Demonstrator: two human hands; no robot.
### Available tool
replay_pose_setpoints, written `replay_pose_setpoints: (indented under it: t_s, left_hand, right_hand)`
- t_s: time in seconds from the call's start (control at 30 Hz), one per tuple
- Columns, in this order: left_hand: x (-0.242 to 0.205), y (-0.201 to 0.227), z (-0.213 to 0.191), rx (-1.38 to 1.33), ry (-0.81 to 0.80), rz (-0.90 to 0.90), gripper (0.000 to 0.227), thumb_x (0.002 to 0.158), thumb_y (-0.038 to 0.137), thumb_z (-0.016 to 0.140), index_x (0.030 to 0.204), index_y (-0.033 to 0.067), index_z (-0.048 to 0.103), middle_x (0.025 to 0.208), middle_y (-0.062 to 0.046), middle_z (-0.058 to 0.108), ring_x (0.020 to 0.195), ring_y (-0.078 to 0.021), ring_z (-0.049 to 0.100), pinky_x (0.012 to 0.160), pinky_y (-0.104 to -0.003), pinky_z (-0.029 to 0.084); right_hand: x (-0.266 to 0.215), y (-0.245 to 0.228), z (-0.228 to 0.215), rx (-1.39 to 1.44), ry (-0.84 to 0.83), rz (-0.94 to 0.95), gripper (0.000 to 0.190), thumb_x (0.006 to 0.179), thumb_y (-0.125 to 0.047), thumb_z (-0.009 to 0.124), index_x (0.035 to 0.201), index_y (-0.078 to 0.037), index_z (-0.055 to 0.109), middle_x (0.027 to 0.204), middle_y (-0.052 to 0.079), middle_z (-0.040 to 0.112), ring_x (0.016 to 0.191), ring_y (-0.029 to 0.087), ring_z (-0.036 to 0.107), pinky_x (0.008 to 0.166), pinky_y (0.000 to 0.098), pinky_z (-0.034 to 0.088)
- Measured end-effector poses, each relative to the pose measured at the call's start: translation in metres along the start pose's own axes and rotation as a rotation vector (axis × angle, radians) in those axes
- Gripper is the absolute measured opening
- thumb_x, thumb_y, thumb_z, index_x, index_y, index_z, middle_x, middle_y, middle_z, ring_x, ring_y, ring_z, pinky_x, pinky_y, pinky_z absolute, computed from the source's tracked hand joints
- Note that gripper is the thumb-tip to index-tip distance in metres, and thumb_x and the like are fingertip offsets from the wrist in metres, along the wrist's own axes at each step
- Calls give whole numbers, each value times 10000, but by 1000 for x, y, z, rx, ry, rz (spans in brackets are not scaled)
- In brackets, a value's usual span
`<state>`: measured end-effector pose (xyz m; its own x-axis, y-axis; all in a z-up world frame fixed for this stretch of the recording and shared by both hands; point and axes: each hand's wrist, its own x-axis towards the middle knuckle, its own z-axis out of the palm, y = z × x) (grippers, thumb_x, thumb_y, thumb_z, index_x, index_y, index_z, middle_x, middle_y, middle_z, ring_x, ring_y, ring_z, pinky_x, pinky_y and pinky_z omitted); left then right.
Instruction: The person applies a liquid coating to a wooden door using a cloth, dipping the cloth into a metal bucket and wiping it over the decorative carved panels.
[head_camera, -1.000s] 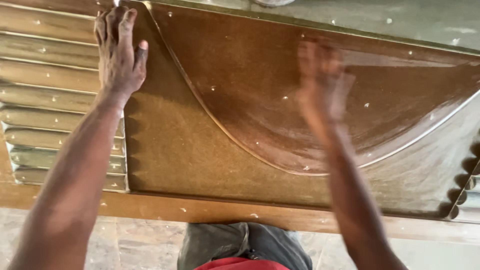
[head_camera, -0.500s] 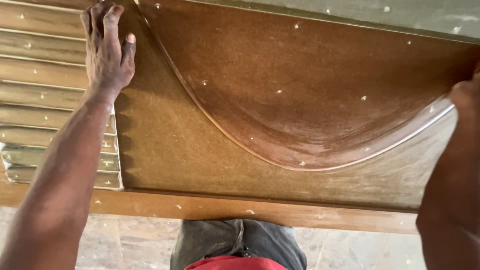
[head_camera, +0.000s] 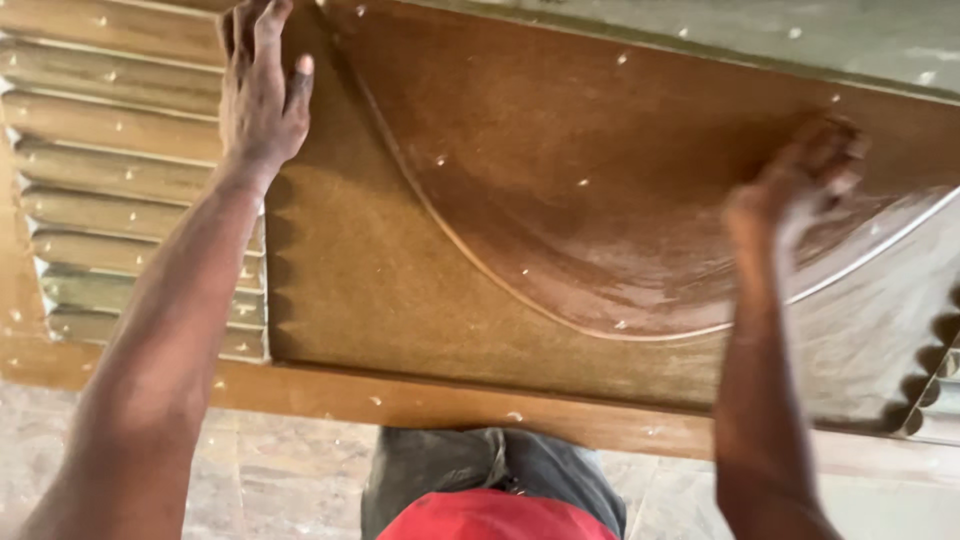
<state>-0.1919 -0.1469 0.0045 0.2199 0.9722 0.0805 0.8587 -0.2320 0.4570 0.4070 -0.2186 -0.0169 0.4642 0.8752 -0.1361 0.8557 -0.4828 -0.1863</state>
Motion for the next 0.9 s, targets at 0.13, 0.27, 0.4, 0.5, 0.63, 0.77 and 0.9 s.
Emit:
replay_pose_setpoints:
  t_s: [0.13,0.27,0.4,0.5,0.63,0.77,0.9]
  left_hand:
    - [0,-15,8,-19,-58,-157,531,1179,282,497,1627,76,299,1672,-229,340,1537,-441,290,1276,-549,310]
    - [-2,-33,16,-46,27,-157,538,1182,381,406,1614,65,349,1675,-203,389,1603,-396,254,1346,-536,142]
    - [-5,-50,27,-135,163,-126,606,1173,442,348,1620,35,317,1683,-198,388,1603,-374,257,1350,-517,103]
    - [-3,-51,24,-174,313,-144,653,1185,515,340,1614,24,306,1678,-211,385,1602,-378,285,1365,-510,151]
    - [2,-48,13,-369,427,-222,741,1107,606,259,1612,71,349,1580,-137,502,1498,-307,450,1305,-441,308]
    - [-2,-44,11,-342,434,-150,722,1173,629,314,1605,50,335,1611,-184,458,1497,-340,421,1308,-491,320]
    - [2,-38,7,-261,369,-116,701,1159,586,281,1619,63,353,1599,-158,487,1518,-351,393,1310,-538,215]
  right_hand:
    - [-66,-139,20,31,-32,-156,810,944,146,482,1684,-120,288,1670,152,252,1505,271,259,1228,585,266]
    - [-99,-276,58,-79,-76,-471,852,849,104,542,1642,1,246,1689,272,146,1547,446,92,1145,658,241]
    - [-123,-397,93,-209,-128,-599,827,842,46,581,1593,6,237,1608,304,131,1441,590,115,980,800,270]
    - [-136,-448,94,-179,-122,-839,861,808,0,634,1583,17,260,1629,279,147,1470,504,169,1054,737,258]
    - [-118,-495,88,45,-134,-884,758,949,-49,629,1635,-44,307,1685,123,222,1528,359,235,1223,644,264]
    - [-119,-472,77,23,-85,-1027,713,942,-40,620,1605,-86,362,1694,69,224,1526,357,219,1218,640,261]
    - [-126,-397,51,125,-175,-911,716,961,-57,623,1627,-118,369,1676,19,233,1540,303,239,1171,670,264]
